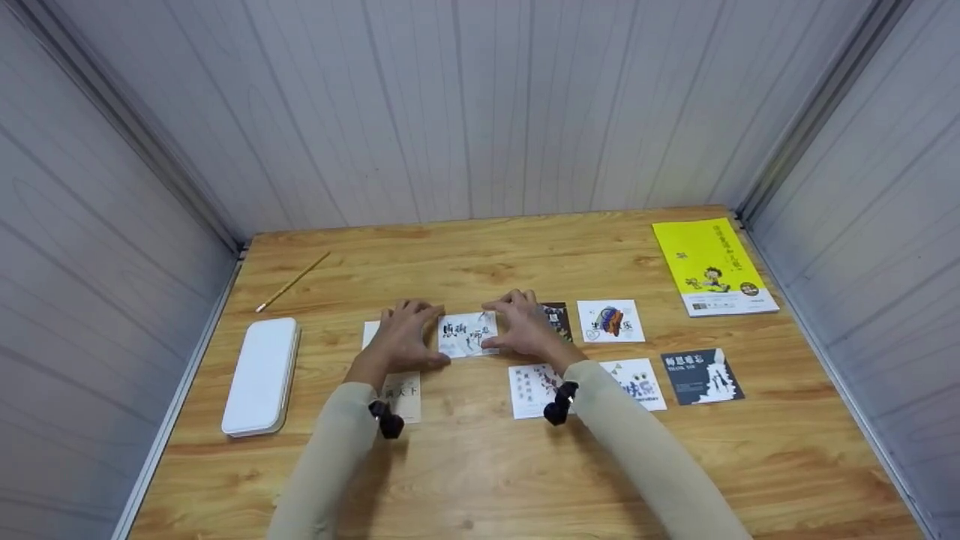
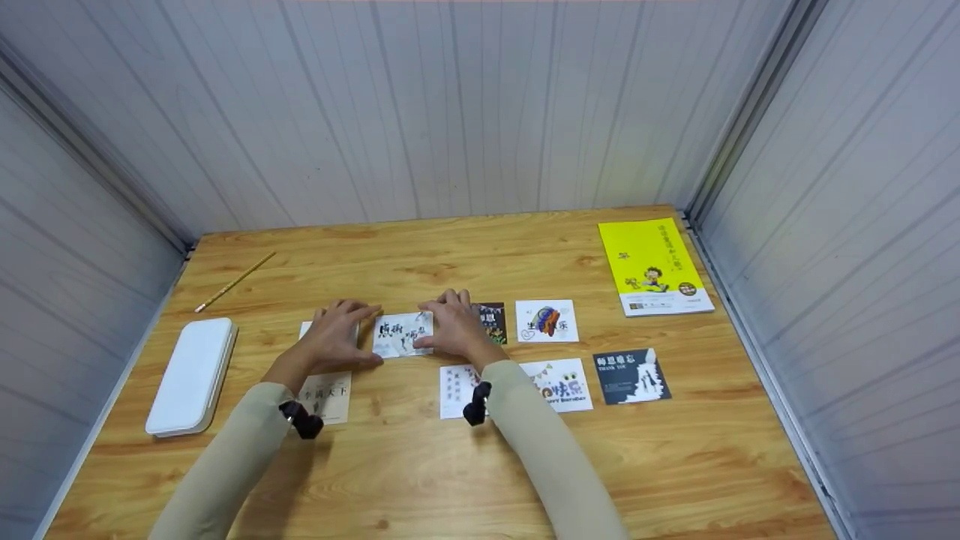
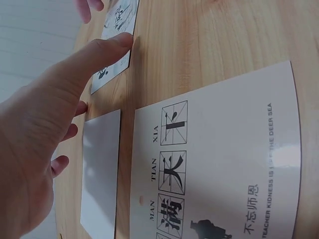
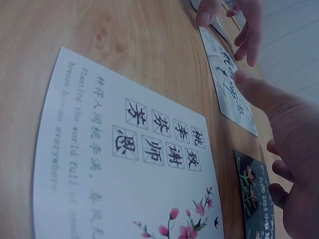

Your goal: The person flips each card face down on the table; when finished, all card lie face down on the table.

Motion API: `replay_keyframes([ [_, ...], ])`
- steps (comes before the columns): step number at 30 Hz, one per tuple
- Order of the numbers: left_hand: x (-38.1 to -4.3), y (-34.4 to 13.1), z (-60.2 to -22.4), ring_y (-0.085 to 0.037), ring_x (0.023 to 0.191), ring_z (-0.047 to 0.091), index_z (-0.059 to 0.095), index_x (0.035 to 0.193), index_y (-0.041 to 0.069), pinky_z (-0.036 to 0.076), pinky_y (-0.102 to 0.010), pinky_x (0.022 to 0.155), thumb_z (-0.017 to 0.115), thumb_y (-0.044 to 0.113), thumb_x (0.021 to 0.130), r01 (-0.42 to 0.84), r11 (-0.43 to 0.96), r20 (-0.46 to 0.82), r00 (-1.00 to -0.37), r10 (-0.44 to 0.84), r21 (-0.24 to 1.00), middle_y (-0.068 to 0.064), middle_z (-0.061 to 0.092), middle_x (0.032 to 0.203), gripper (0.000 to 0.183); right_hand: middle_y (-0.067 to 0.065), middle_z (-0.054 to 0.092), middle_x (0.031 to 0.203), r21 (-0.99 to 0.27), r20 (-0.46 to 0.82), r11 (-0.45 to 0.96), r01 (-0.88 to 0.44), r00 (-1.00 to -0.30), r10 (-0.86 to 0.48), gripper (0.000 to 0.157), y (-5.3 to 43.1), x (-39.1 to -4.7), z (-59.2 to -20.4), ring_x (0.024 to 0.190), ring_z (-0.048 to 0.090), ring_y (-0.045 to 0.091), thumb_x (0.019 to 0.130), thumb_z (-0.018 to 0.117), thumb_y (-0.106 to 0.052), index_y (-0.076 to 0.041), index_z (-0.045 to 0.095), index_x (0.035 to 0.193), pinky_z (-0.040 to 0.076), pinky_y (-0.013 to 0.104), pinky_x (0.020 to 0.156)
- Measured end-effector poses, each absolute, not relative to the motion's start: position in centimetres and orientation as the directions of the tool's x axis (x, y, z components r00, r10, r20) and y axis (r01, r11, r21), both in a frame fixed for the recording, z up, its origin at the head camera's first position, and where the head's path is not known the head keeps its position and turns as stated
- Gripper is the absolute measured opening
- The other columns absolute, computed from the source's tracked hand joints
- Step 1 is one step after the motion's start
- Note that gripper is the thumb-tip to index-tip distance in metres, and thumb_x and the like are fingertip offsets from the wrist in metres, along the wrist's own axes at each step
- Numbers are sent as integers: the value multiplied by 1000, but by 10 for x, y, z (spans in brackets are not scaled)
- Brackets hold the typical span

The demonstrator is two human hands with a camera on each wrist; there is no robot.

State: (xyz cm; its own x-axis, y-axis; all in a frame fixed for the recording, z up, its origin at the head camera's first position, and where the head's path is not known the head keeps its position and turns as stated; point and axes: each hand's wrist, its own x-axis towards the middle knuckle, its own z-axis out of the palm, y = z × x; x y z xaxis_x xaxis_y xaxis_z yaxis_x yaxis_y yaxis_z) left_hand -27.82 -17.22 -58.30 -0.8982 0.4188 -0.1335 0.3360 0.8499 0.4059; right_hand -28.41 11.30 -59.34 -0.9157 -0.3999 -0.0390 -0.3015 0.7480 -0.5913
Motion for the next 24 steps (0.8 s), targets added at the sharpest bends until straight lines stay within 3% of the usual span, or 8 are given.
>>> replay_keyframes([
  [10,-284,-169,-584,-40,154,44,55,166,13,37,-64,120,93,52,84,358,842,-164,-877,451,403,-18,49,167,99,20,52,153,-532,-52,779,-333,-905,-423,89,116,-288,-598,138,39,37,83,98,-53,-23,64,160,38,56,116],
  [24,-287,-170,-585,-41,154,47,63,156,11,38,-60,122,97,50,82,338,843,-153,-889,432,419,-19,52,164,91,18,50,153,-510,-66,788,-346,-897,-437,96,116,-291,-601,137,39,36,77,100,-60,-25,65,159,36,55,115],
])
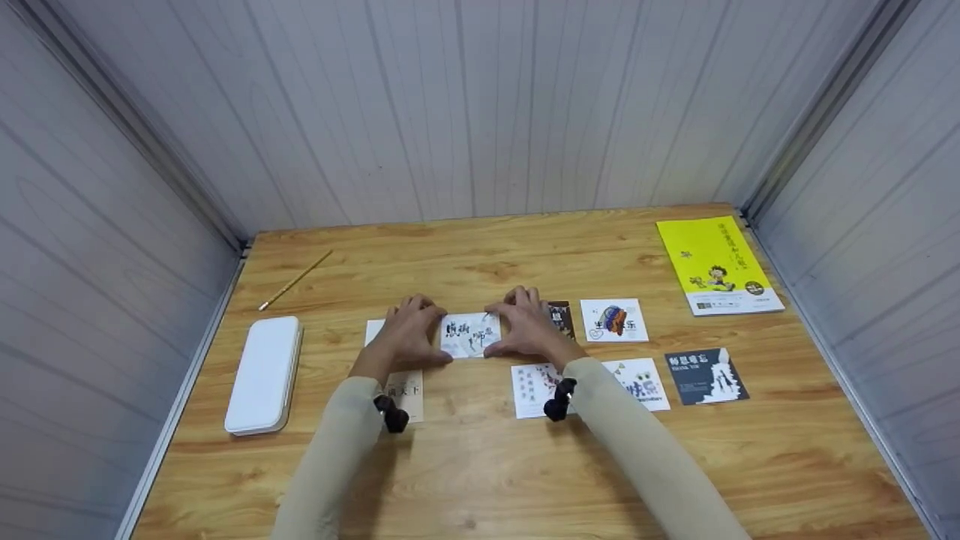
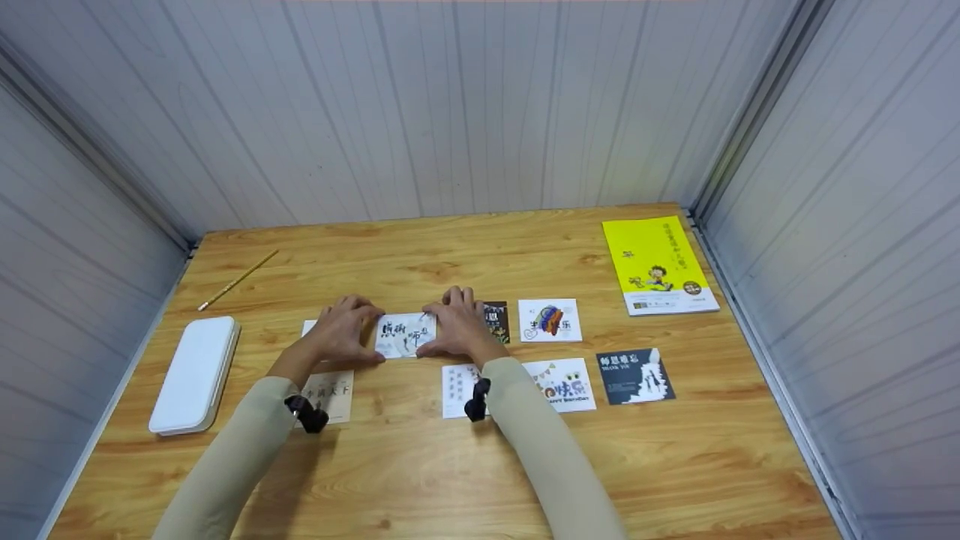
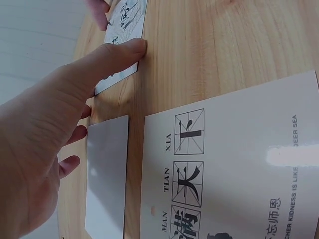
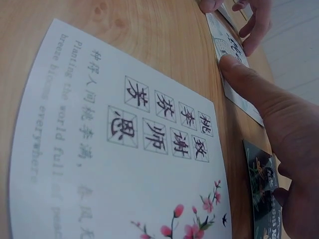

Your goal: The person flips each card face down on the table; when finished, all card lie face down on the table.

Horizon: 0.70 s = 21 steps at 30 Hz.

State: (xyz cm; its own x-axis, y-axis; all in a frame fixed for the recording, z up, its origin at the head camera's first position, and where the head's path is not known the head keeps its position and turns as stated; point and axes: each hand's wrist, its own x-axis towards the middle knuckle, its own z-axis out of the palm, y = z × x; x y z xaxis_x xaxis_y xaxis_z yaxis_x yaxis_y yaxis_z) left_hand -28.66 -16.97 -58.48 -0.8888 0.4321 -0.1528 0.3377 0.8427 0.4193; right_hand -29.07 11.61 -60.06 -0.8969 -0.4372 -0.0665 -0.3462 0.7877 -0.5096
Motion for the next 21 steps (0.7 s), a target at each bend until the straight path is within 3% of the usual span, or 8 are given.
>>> replay_keyframes([
  [21,-287,-169,-587,-37,151,48,61,158,13,39,-59,122,99,52,80,306,853,-156,-903,401,423,-16,56,161,95,16,49,148,-525,-56,779,-343,-899,-434,90,116,-291,-604,135,39,34,78,99,-60,-26,66,155,32,52,112],
])
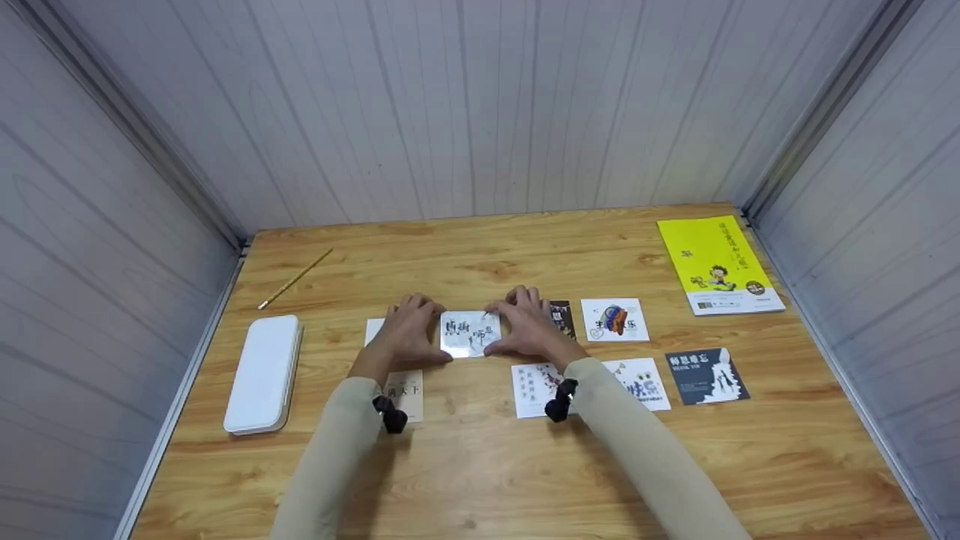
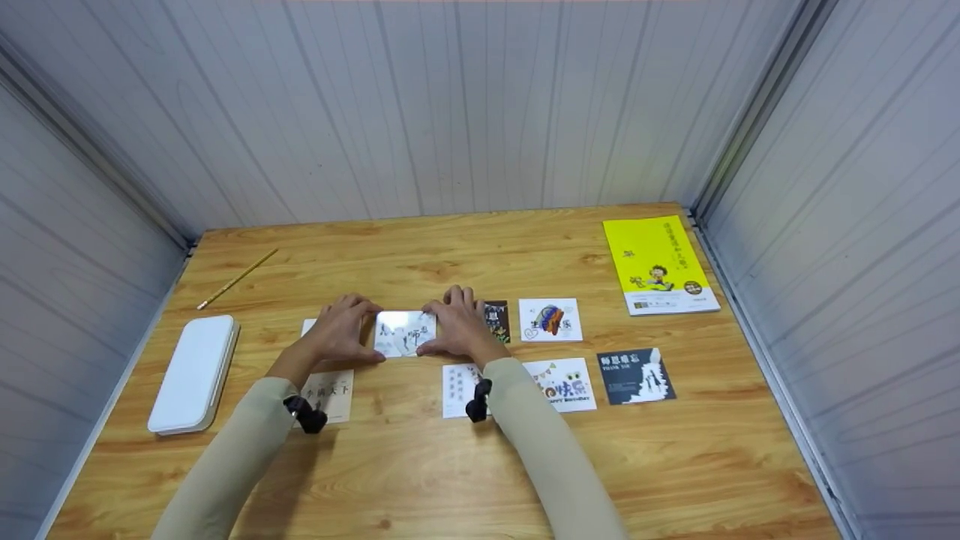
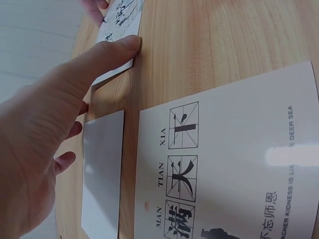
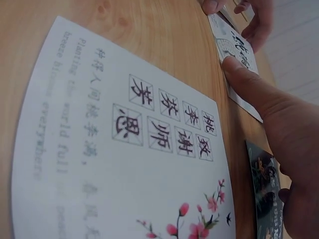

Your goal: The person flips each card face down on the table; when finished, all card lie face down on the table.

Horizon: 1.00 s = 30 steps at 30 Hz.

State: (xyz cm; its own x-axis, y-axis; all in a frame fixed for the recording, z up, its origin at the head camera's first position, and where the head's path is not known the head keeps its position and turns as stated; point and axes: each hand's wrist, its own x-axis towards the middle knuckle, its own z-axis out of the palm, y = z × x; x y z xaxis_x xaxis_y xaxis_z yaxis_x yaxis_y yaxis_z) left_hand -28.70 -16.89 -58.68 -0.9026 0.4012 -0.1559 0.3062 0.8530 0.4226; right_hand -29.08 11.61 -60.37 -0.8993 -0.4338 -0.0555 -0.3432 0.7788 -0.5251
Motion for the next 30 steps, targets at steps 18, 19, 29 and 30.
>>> replay_keyframes([
  [18,-284,-172,-580,-40,152,49,51,166,10,39,-58,120,94,47,79,304,809,-126,-901,416,503,-19,57,163,104,15,52,157,-451,-99,799,-398,-867,-488,98,120,-289,-594,142,45,35,85,90,-69,-27,57,166,33,59,120],
  [19,-284,-171,-579,-40,152,50,51,166,10,39,-59,121,94,46,79,300,801,-118,-902,415,518,-19,58,162,104,15,51,158,-452,-102,799,-397,-867,-488,98,120,-289,-594,143,45,36,85,90,-70,-27,57,167,33,59,120],
  [29,-279,-162,-570,-43,144,61,48,167,-1,48,-62,125,94,26,81,288,665,-44,-899,435,689,-25,66,151,101,15,51,162,-476,-116,787,-394,-858,-500,98,124,-290,-589,148,44,37,84,92,-65,-28,55,167,35,59,117],
  [30,-280,-161,-568,-44,144,61,48,166,-2,48,-62,125,94,24,82,292,653,-34,-898,438,699,-25,66,151,100,15,52,162,-474,-115,786,-396,-857,-502,99,124,-290,-589,147,45,37,83,93,-65,-28,55,167,35,60,117],
])
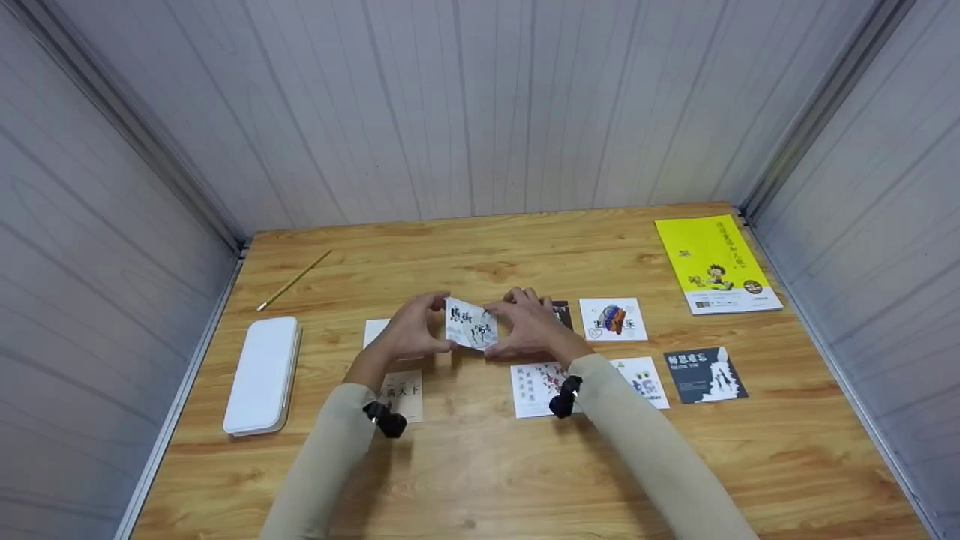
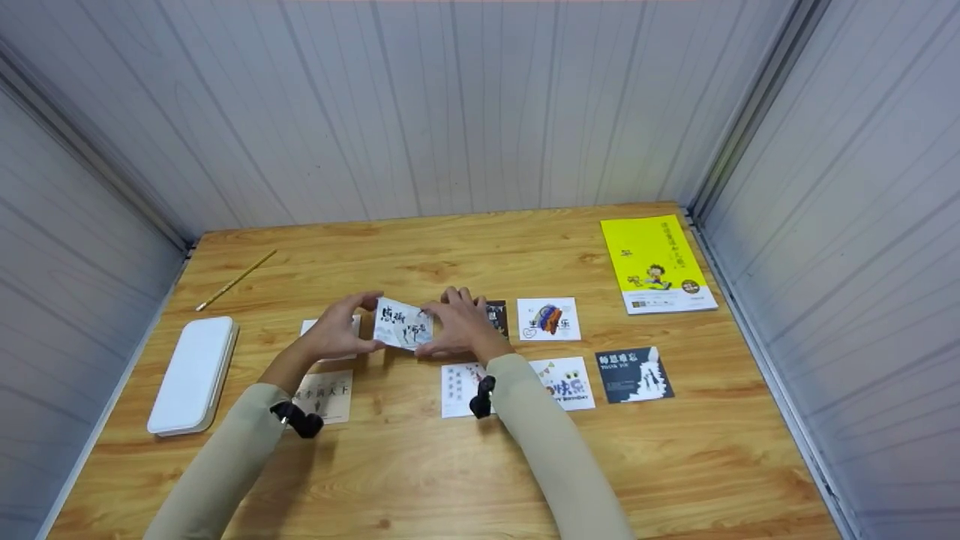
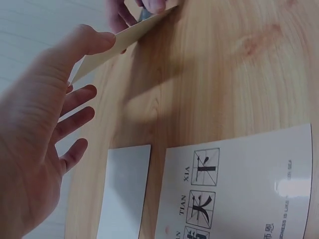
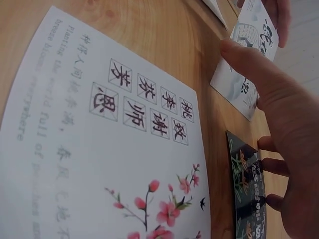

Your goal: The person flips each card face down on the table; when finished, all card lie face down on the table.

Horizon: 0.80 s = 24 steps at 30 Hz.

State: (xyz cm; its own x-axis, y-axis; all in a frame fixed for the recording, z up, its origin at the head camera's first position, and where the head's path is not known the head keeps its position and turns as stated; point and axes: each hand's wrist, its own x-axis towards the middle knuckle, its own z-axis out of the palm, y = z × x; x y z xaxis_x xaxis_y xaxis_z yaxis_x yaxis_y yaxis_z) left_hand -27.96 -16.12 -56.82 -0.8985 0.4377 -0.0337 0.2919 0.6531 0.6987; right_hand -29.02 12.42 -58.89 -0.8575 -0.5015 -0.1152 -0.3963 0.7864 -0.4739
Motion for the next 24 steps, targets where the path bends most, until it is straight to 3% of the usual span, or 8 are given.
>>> replay_keyframes([
  [9,-280,-153,-563,-44,148,58,45,168,-3,42,-65,128,96,14,80,269,548,-1,-897,443,792,-26,65,153,103,17,52,161,-459,-124,792,-402,-854,-505,104,123,-294,-588,146,46,40,81,94,-67,-31,52,169,38,61,118],
  [15,-280,-147,-563,-43,147,59,39,173,1,47,-67,122,96,5,80,250,467,24,-899,438,848,-23,68,151,109,17,54,159,-454,-126,794,-403,-854,-505,104,122,-295,-587,146,48,40,81,94,-67,-33,50,170,38,63,121],
  [19,-281,-143,-565,-41,147,61,36,175,4,51,-67,117,96,6,84,243,459,26,-903,429,855,-21,69,153,109,17,55,158,-444,-123,797,-410,-853,-508,103,122,-295,-586,145,48,40,82,93,-67,-34,49,170,38,64,122],
  [24,-282,-138,-568,-42,149,59,36,174,2,45,-69,124,99,13,84,240,459,15,-897,441,856,-21,68,154,111,16,56,156,-434,-110,799,-416,-856,-506,103,121,-295,-585,142,49,39,81,93,-69,-36,51,168,39,63,122],
])
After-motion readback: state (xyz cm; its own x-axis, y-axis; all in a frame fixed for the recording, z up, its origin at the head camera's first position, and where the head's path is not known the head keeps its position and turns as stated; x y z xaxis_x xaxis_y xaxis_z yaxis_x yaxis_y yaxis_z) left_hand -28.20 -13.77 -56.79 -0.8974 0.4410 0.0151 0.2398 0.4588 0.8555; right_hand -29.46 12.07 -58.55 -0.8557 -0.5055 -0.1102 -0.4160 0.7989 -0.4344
